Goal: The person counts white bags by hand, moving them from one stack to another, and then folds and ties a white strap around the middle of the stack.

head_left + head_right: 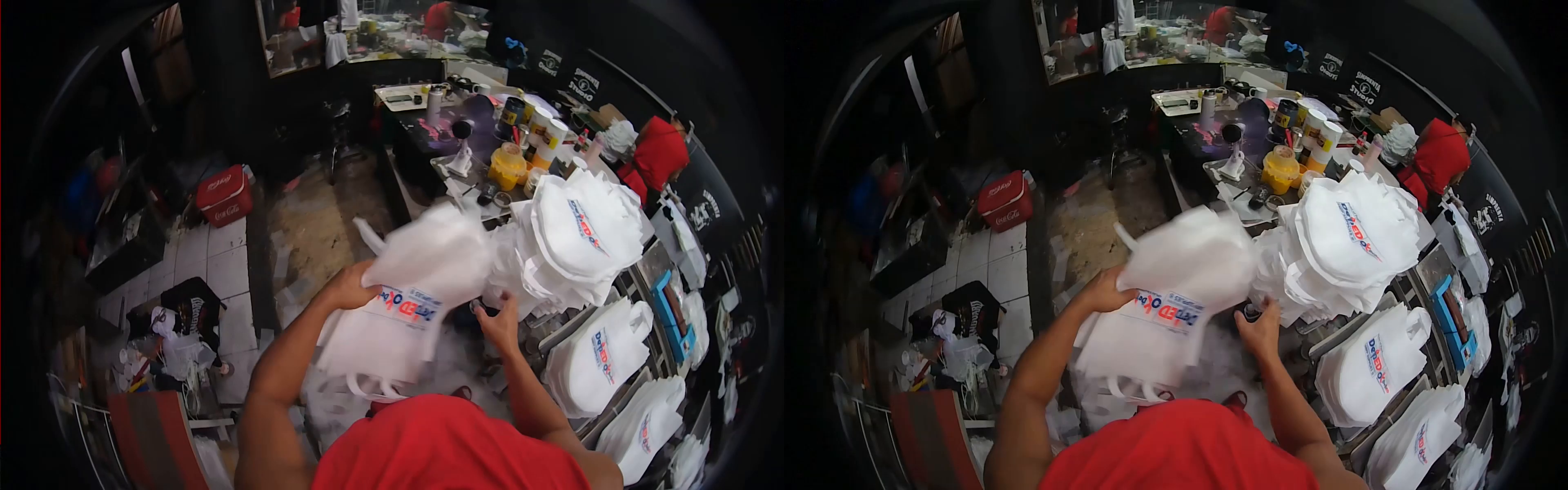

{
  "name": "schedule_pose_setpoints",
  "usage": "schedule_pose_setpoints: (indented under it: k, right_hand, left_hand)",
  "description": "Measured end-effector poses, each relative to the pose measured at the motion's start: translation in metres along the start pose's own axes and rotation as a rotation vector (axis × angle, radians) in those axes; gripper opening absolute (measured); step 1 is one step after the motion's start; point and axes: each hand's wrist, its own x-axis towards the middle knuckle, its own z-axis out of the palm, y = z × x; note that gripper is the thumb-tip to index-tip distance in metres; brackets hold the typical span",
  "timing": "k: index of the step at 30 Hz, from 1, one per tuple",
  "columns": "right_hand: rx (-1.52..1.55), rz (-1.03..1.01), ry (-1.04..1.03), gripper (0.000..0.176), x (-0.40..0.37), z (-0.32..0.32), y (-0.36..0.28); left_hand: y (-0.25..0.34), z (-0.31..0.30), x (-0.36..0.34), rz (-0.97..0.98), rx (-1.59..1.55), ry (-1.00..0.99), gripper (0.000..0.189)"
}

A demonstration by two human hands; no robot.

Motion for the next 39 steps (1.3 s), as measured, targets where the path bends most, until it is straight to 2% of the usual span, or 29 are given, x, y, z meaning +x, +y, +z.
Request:
schedule_pose_setpoints:
  k: [1,3,4,5,7,8,9,11,12,13,15,16,18,19,21,22,23,25,26,27,28,29,30,32,33,35,36,38,39]
  right_hand:
    - [-0.104,-0.362,0.225,0.086,-0.018,-0.011,-0.045]
    - [-0.209,-0.712,-0.012,0.101,-0.036,-0.02,-0.133]
    - [-0.279,-0.781,-0.155,0.104,-0.039,-0.018,-0.164]
    - [-0.345,-0.849,-0.3,0.107,-0.039,-0.013,-0.183]
    - [-0.448,-0.976,-0.458,0.109,-0.03,0.024,-0.174]
    - [-0.412,-1.033,-0.42,0.106,-0.029,0.038,-0.174]
    - [-0.465,-0.619,-0.812,0.109,-0.027,0.043,-0.17]
    - [-0.494,-0.325,-0.942,0.114,-0.026,0.049,-0.174]
    - [-0.552,-0.332,-0.939,0.123,-0.027,0.066,-0.159]
    - [-0.546,-0.325,-0.96,0.123,-0.032,0.08,-0.142]
    - [-0.254,-0.376,-0.973,0.133,-0.033,0.096,-0.122]
    - [-0.252,-0.373,-0.979,0.133,-0.031,0.108,-0.108]
    - [-0.111,-0.322,-0.942,0.116,-0.036,0.125,-0.087]
    - [-0.111,-0.322,-0.959,0.116,-0.035,0.128,-0.084]
    - [-0.168,-0.166,-1.144,0.084,-0.019,0.122,-0.105]
    - [-0.108,-0.113,-1.149,0.057,-0.014,0.123,-0.105]
    - [-0.101,-0.036,-1.138,0.054,-0.008,0.128,-0.097]
    - [-0.056,-0.018,-0.99,0.051,0.003,0.145,-0.064]
    - [-0.063,-0.018,-0.999,0.051,0.007,0.148,-0.067]
    - [-0.098,-0.057,-0.918,0.053,0.01,0.15,-0.075]
    - [-0.129,-0.094,-0.837,0.056,0.01,0.153,-0.082]
    - [-0.13,-0.089,-0.845,0.056,0.007,0.163,-0.09]
    - [-0.286,-0.183,-0.793,0.059,0.002,0.177,-0.101]
    - [-0.523,-0.376,-0.733,0.059,-0.006,0.193,-0.128]
    - [-0.536,-0.462,-0.769,0.063,-0.01,0.202,-0.13]
    - [-0.573,-0.552,-0.898,0.065,-0.018,0.194,-0.158]
    - [-0.577,-0.561,-0.901,0.065,-0.019,0.185,-0.173]
    - [-0.479,-0.646,-0.988,0.063,-0.016,0.157,-0.203]
    - [-0.422,-0.655,-1.07,0.061,-0.004,0.141,-0.217]
  left_hand:
    - [0.014,-0.002,0.004,-0.012,-0.006,-0.005,0.055]
    - [0.052,0.003,0.007,0.068,0.304,-0.328,0.059]
    - [0.057,0.014,0.006,0.105,0.437,-0.37,0.051]
    - [0.058,0.029,0.007,0.102,0.427,-0.39,0.051]
    - [0.054,0.051,0.009,0.223,0.891,-0.74,0.038]
    - [0.058,0.048,0.002,0.244,0.773,-0.725,0.029]
    - [0.057,0.049,-0.003,0.233,0.765,-0.726,0.029]
    - [0.053,0.049,-0.01,0.109,0.783,-0.817,0.031]
    - [0.05,0.051,-0.012,0.095,0.774,-0.82,0.031]
    - [0.044,0.055,-0.016,0.09,0.741,-0.836,0.033]
    - [0.036,0.059,-0.011,0.093,0.693,-0.853,0.037]
    - [0.033,0.061,-0.009,0.089,0.688,-0.857,0.037]
    - [0.029,0.066,-0.011,0.039,0.643,-0.945,0.047]
    - [0.026,0.067,-0.01,0.027,0.631,-0.948,0.047]
    - [0.025,0.061,-0.007,-0.058,0.706,-0.723,0.059]
    - [0.024,0.053,-0.011,-0.039,0.685,-0.562,0.063]
    - [0.033,0.038,-0.018,-0.022,0.661,-0.4,0.067]
    - [0.048,0.002,-0.051,0.326,0.588,0.339,0.067]
    - [0.026,0.0,-0.065,0.273,0.414,0.545,0.063]
    - [-0.005,0.006,-0.08,0.217,0.236,0.745,0.06]
    - [-0.044,0.028,-0.095,0.055,0.17,0.902,0.052]
    - [-0.083,0.061,-0.111,-0.152,-0.048,0.883,0.048]
    - [-0.122,0.101,-0.128,-0.357,-0.264,0.856,0.045]
    - [-0.198,0.203,-0.162,-0.597,-0.626,0.664,0.047]
    - [-0.177,0.227,-0.17,-0.858,-0.905,0.529,0.05]
    - [-0.154,0.258,-0.173,-1.04,-1.276,0.448,0.057]
    - [-0.158,0.268,-0.177,-1.037,-1.283,0.457,0.057]
    - [-0.175,0.286,-0.175,-1.067,-1.753,0.59,0.066]
    - [-0.182,0.282,-0.171,-1.041,-1.893,0.607,0.065]
